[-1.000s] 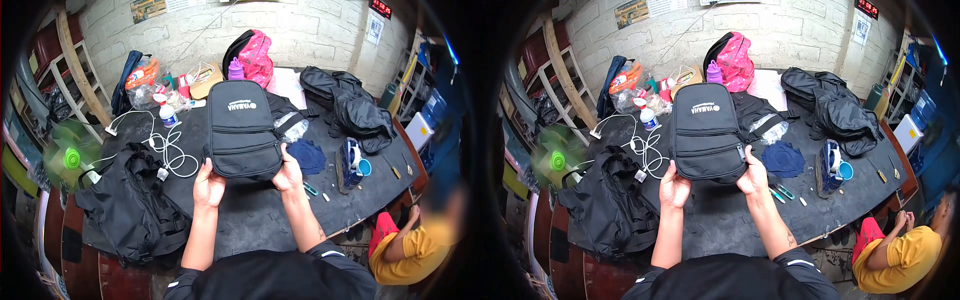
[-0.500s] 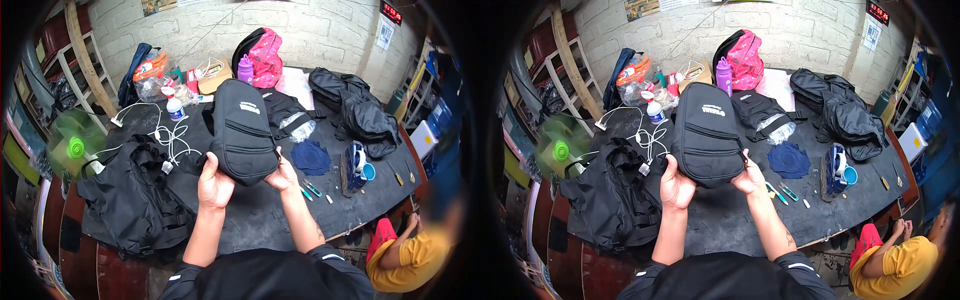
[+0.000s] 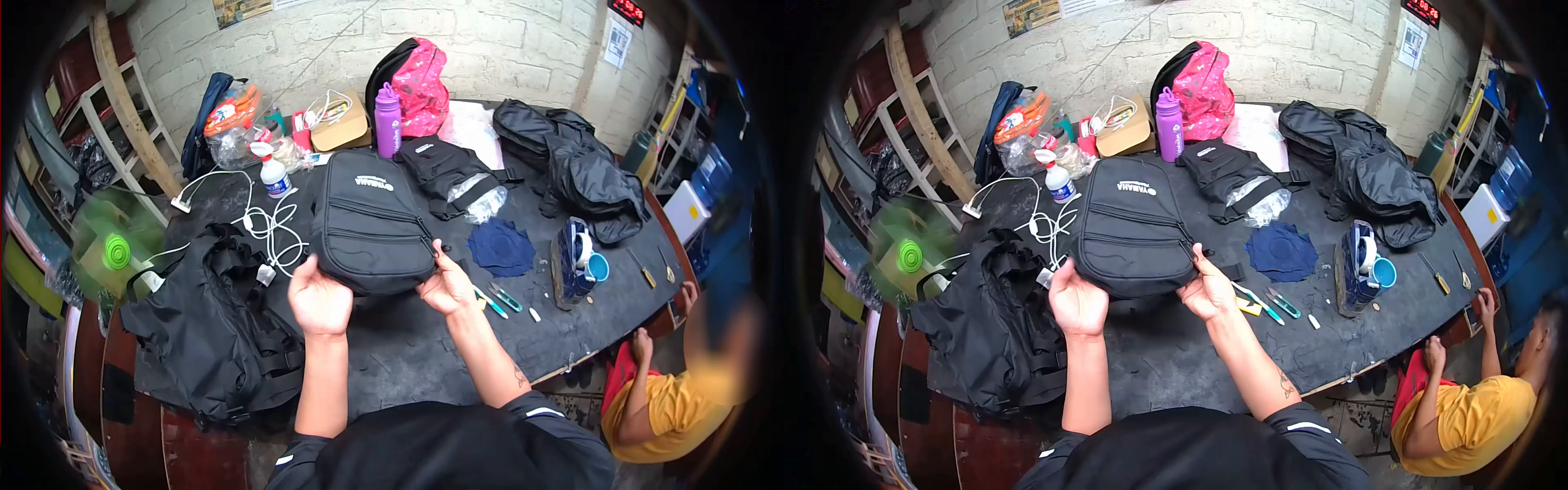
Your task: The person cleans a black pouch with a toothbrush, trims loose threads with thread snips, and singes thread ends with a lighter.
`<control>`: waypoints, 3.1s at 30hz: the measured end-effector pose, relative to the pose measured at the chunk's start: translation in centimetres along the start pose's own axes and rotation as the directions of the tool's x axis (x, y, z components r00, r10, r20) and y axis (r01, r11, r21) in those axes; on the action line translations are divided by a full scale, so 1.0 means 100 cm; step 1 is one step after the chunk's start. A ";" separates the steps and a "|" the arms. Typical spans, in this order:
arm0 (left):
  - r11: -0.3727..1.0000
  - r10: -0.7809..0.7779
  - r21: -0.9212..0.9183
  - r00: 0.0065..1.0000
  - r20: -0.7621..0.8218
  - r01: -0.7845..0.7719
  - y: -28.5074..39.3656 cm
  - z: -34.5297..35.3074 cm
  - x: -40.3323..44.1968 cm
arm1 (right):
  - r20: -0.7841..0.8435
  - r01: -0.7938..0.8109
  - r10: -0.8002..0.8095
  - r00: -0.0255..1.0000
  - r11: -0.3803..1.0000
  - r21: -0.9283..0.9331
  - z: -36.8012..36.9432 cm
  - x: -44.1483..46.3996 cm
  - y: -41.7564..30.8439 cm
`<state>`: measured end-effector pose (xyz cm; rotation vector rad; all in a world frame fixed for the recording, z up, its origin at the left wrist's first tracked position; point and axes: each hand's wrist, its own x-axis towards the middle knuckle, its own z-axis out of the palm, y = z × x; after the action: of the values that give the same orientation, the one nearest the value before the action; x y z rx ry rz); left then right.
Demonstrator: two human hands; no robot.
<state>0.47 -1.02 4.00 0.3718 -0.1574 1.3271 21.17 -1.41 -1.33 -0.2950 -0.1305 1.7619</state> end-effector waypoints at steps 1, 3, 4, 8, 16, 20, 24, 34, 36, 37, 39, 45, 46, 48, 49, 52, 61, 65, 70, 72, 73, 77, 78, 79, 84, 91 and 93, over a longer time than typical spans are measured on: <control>0.976 0.063 0.202 0.995 0.080 -0.078 -0.001 -0.022 0.002 | 0.110 0.025 -0.021 0.994 0.999 -0.036 0.005 -0.002 -0.004; 0.869 0.042 0.492 0.999 0.023 -0.048 -0.006 -0.052 0.005 | 0.115 0.012 0.001 0.993 0.994 -0.108 0.022 -0.009 -0.004; 0.806 0.039 0.591 0.994 -0.100 0.028 -0.012 -0.056 0.004 | 0.201 -0.029 0.085 0.976 0.963 -0.268 0.030 -0.013 -0.003; 0.599 -0.074 0.775 0.978 -0.197 0.201 -0.021 -0.045 0.008 | 0.090 0.083 0.011 0.996 0.297 -0.951 0.044 -0.034 0.005; 0.405 -0.138 0.901 0.984 -0.109 0.157 -0.025 -0.030 0.028 | 0.551 0.417 -0.301 0.778 -0.409 -0.812 0.001 0.038 -0.019; -0.060 0.015 0.986 0.988 0.156 -0.155 -0.030 -0.013 0.038 | 0.418 0.471 -0.371 0.829 0.061 -0.880 0.020 0.050 -0.009; -0.550 -0.028 0.803 0.965 0.259 -0.231 -0.031 0.020 0.040 | 0.322 0.486 -0.423 0.847 0.370 -0.792 0.021 0.050 -0.002; -0.364 -0.218 0.931 0.975 -0.042 -0.041 -0.039 -0.036 0.024 | -0.054 0.074 -0.112 0.992 0.878 -0.473 -0.035 0.034 -0.005; -0.423 -0.204 0.902 0.979 0.002 -0.090 -0.043 -0.035 0.018 | -0.112 0.022 -0.076 0.991 0.906 -0.423 -0.034 0.029 -0.006; -0.482 -0.189 0.865 0.981 0.051 -0.138 -0.045 -0.035 0.015 | -0.112 -0.034 -0.009 0.994 0.924 -0.380 -0.034 0.027 -0.007; -0.539 -0.209 0.827 0.977 0.051 -0.158 -0.045 -0.036 0.010 | -0.117 -0.089 0.053 0.992 0.939 -0.332 -0.031 0.022 -0.007; -0.625 -0.197 0.746 0.971 0.136 -0.231 -0.060 -0.046 0.002 | -0.052 -0.176 0.169 0.984 0.962 -0.211 -0.042 0.023 -0.010; -0.622 -0.147 0.733 0.960 0.238 -0.277 -0.065 -0.045 0.001 | -0.077 -0.152 0.139 0.987 0.966 -0.210 -0.043 0.022 -0.011; -0.609 -0.141 0.743 0.959 0.244 -0.278 -0.067 -0.049 0.003 | -0.064 -0.143 0.131 0.989 0.957 -0.254 -0.049 0.022 -0.016; -0.599 -0.130 0.751 0.959 0.251 -0.277 -0.069 -0.051 0.004 | -0.049 -0.136 0.127 0.991 0.944 -0.300 -0.051 0.020 -0.021; -0.589 -0.034 0.755 0.942 0.334 -0.289 -0.071 -0.063 0.014 | -0.092 0.101 -0.367 0.926 0.474 -0.875 -0.066 -0.001 -0.038; -0.514 0.043 0.844 0.978 0.202 -0.152 -0.072 -0.066 0.020 | 0.220 -0.496 -0.744 0.630 -0.604 -0.624 -0.143 -0.078 -0.103; -0.535 0.041 0.839 0.990 0.138 -0.095 -0.076 -0.063 0.020 | 0.330 -0.307 -0.732 0.596 -0.588 -0.749 -0.155 -0.072 -0.115; -0.503 0.074 0.863 0.992 0.106 -0.054 -0.076 -0.060 0.020 | 0.400 0.066 -0.671 0.625 -0.465 -0.883 -0.073 -0.045 -0.054; -0.516 0.075 0.851 0.984 0.163 -0.101 -0.078 -0.061 0.021 | 0.394 0.132 -0.549 0.737 -0.456 -0.880 -0.038 -0.045 -0.028; -0.517 0.076 0.850 0.984 0.164 -0.102 -0.078 -0.061 0.021 | 0.418 0.180 -0.464 0.781 -0.475 -0.862 -0.028 -0.043 -0.020; -0.526 0.101 0.846 0.980 0.169 -0.092 -0.079 -0.063 0.019 | 0.456 0.223 -0.442 0.772 -0.483 -0.847 -0.016 -0.031 -0.003; -0.525 0.106 0.848 0.983 0.149 -0.072 -0.079 -0.064 0.019 | 0.459 0.227 -0.439 0.772 -0.484 -0.845 -0.016 -0.030 -0.002; -0.526 0.109 0.848 0.982 0.152 -0.073 -0.080 -0.067 0.019 | 0.478 0.215 -0.437 0.762 -0.525 -0.823 -0.017 -0.028 -0.002; -0.537 0.117 0.837 0.973 0.199 -0.106 -0.085 -0.071 0.016 | 0.572 0.198 -0.413 0.709 -0.662 -0.723 -0.013 -0.022 0.001; -0.539 0.136 0.834 0.965 0.224 -0.117 -0.084 -0.071 0.015 | 0.626 0.177 -0.390 0.676 -0.738 -0.651 -0.011 -0.013 0.007; -0.540 0.136 0.834 0.965 0.224 -0.117 -0.083 -0.072 0.015 | 0.632 0.179 -0.384 0.673 -0.744 -0.643 -0.010 -0.012 0.007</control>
<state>8.17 1.26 -3.64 2.1277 1.3784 1.3250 21.04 -2.81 -2.29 -1.4943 -1.7069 -0.0876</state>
